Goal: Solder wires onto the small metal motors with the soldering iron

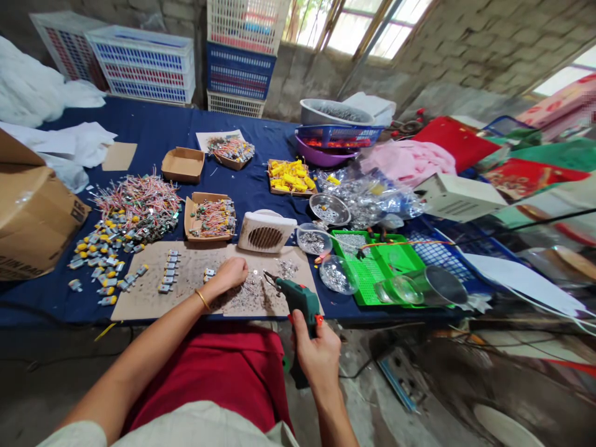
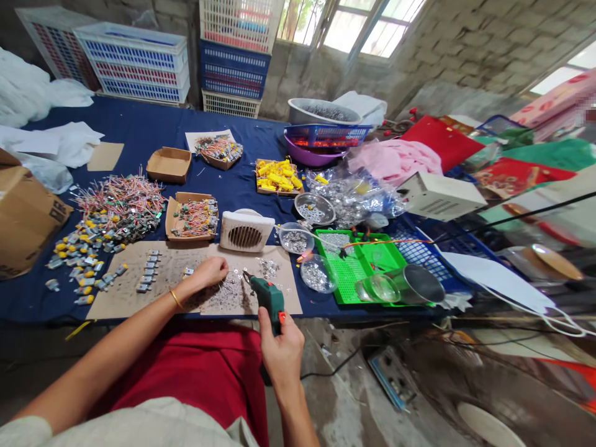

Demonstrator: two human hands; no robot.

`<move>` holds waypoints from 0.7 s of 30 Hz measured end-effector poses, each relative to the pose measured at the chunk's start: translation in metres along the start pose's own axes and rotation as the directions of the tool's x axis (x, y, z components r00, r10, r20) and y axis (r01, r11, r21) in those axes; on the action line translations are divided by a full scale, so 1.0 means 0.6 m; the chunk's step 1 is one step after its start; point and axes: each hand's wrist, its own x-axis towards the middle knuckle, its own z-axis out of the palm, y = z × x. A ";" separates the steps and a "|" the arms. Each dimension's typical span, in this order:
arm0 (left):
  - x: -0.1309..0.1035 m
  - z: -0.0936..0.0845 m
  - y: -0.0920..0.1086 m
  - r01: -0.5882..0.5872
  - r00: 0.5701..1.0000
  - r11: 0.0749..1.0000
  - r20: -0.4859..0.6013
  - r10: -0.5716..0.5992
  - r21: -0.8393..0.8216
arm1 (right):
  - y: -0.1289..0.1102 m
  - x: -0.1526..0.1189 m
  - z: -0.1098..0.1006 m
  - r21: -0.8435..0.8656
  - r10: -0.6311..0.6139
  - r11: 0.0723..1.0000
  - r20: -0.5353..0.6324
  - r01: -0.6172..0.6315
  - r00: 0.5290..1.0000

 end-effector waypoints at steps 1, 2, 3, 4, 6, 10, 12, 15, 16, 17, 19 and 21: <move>0.000 -0.001 0.001 0.003 1.000 1.000 0.001 -0.003 0.001 | 0.000 0.000 0.000 0.004 0.002 1.000 -0.002 -0.002 1.000; -0.001 -0.003 0.003 0.005 1.000 1.000 0.003 -0.005 0.001 | 0.000 0.000 0.000 0.007 0.003 1.000 -0.003 -0.003 1.000; -0.003 -0.006 0.004 0.007 1.000 1.000 0.004 -0.007 0.001 | -0.001 0.000 0.000 0.009 0.004 1.000 -0.003 -0.004 1.000; -0.006 -0.008 0.006 0.008 1.000 1.000 0.003 -0.008 0.000 | -0.001 -0.001 -0.001 0.009 0.006 1.000 -0.004 -0.006 1.000; -0.018 -0.011 0.006 -0.008 1.000 1.000 -0.010 0.008 -0.009 | 0.000 -0.003 -0.004 0.006 0.017 1.000 -0.011 -0.017 1.000; -0.055 -0.006 0.003 -0.038 0.997 0.998 -0.065 0.035 -0.048 | 0.002 -0.008 -0.011 0.010 0.071 0.997 -0.010 -0.071 0.997; -0.074 0.001 0.000 -0.005 0.996 0.998 -0.093 -0.001 -0.067 | 0.003 -0.008 -0.012 0.017 0.096 0.995 0.002 -0.096 0.995; -0.105 0.001 -0.014 -0.035 0.986 0.993 -0.166 0.016 -0.112 | 0.006 -0.006 -0.009 0.024 0.118 0.993 0.007 -0.118 0.993; -0.116 -0.004 -0.024 -0.064 0.977 0.990 -0.209 0.038 -0.122 | 0.007 -0.004 -0.008 0.026 0.121 0.992 0.005 -0.121 0.993; -0.127 -0.011 -0.037 -0.091 0.965 0.989 -0.255 0.058 -0.121 | 0.008 -0.003 -0.006 0.028 0.122 0.992 0.005 -0.122 0.993; -0.146 -0.031 -0.069 -0.115 0.939 0.991 -0.334 0.085 -0.073 | 0.010 -0.001 -0.003 0.036 0.125 0.991 0.006 -0.125 0.992; -0.157 -0.051 -0.102 -0.129 0.937 0.991 -0.326 0.129 0.022 | 0.011 0.001 0.000 0.045 0.126 0.991 0.010 -0.126 0.992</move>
